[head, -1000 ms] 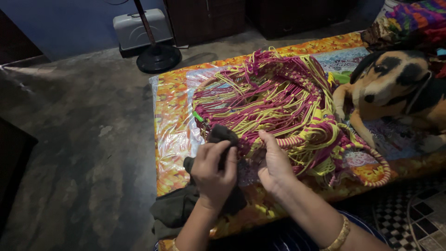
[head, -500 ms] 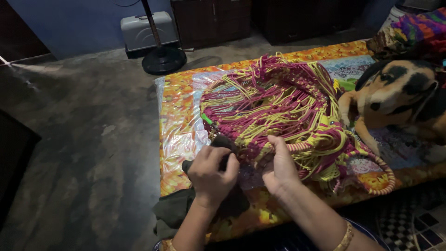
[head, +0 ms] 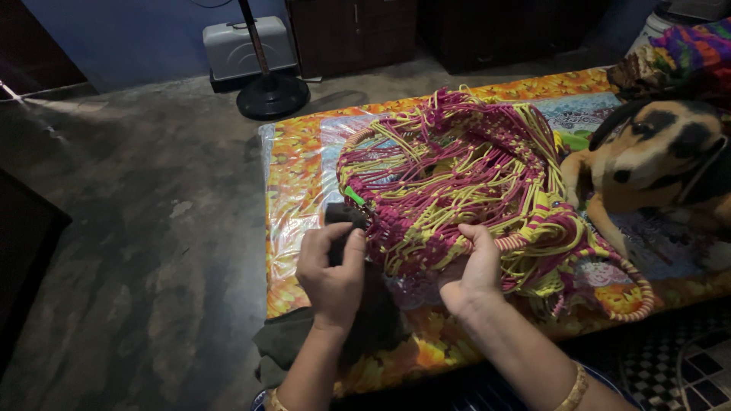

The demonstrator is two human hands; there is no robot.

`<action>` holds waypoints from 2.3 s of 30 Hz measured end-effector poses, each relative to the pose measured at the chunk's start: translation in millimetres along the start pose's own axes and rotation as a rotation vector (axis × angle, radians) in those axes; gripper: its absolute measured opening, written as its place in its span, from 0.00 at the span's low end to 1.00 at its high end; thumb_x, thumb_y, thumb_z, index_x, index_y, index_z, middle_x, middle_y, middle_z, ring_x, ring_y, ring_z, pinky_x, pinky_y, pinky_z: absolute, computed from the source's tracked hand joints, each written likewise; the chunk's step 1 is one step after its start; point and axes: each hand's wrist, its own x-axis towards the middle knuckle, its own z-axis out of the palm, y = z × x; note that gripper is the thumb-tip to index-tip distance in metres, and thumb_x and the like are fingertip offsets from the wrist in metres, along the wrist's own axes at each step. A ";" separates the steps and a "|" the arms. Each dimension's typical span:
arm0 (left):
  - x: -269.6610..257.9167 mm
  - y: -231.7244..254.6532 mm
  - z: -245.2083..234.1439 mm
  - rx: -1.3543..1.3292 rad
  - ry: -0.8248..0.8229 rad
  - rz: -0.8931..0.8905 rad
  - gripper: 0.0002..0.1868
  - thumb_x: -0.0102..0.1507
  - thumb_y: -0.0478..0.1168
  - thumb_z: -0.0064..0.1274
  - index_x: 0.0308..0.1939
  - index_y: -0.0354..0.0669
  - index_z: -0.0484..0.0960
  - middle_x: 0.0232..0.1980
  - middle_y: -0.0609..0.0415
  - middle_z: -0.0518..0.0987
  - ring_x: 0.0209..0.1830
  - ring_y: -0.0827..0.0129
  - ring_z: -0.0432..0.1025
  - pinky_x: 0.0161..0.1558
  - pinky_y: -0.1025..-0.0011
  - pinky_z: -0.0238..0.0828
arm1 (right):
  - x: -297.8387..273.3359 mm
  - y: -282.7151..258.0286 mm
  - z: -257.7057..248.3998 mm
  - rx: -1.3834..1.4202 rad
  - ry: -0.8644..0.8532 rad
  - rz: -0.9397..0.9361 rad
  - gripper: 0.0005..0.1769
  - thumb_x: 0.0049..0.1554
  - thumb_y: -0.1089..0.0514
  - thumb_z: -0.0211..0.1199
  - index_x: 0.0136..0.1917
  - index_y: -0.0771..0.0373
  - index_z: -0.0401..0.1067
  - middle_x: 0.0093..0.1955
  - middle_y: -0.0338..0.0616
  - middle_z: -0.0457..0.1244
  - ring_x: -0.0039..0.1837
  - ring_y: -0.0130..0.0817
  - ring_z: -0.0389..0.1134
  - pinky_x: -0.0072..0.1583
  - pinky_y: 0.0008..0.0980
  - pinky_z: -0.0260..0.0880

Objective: The person uses a dark cloth to wipe the surface of a colorful woven basket. They repeatedly rub the pink and yellow woven strands and the basket's rim, turning the basket to access different sections. The person handles the basket and the cloth continuously throughout the clip.

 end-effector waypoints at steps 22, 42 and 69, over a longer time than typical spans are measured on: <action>-10.6 13.6 7.1 0.206 -0.342 0.484 0.08 0.51 0.38 0.63 0.28 0.47 0.77 0.32 0.53 0.71 0.31 0.57 0.71 0.33 0.61 0.68 | 7.0 1.7 -8.8 -0.033 0.014 0.001 0.16 0.55 0.50 0.58 0.52 0.58 0.75 0.48 0.40 0.71 0.49 0.37 0.72 0.57 0.41 0.73; 0.2 -3.8 4.6 -0.003 -0.022 0.040 0.10 0.62 0.37 0.64 0.46 0.40 0.84 0.41 0.50 0.79 0.41 0.60 0.76 0.45 0.64 0.73 | -1.6 5.1 -1.6 -0.012 -0.021 0.011 0.20 0.56 0.47 0.54 0.56 0.57 0.74 0.54 0.42 0.71 0.56 0.41 0.71 0.62 0.48 0.71; -1.9 -28.3 7.0 -0.304 0.003 -0.359 0.08 0.60 0.36 0.62 0.41 0.38 0.84 0.38 0.53 0.83 0.37 0.70 0.76 0.42 0.71 0.75 | 23.4 -6.0 -26.8 0.129 0.091 -0.241 0.23 0.46 0.53 0.55 0.55 0.58 0.70 0.56 0.42 0.67 0.59 0.45 0.70 0.68 0.52 0.68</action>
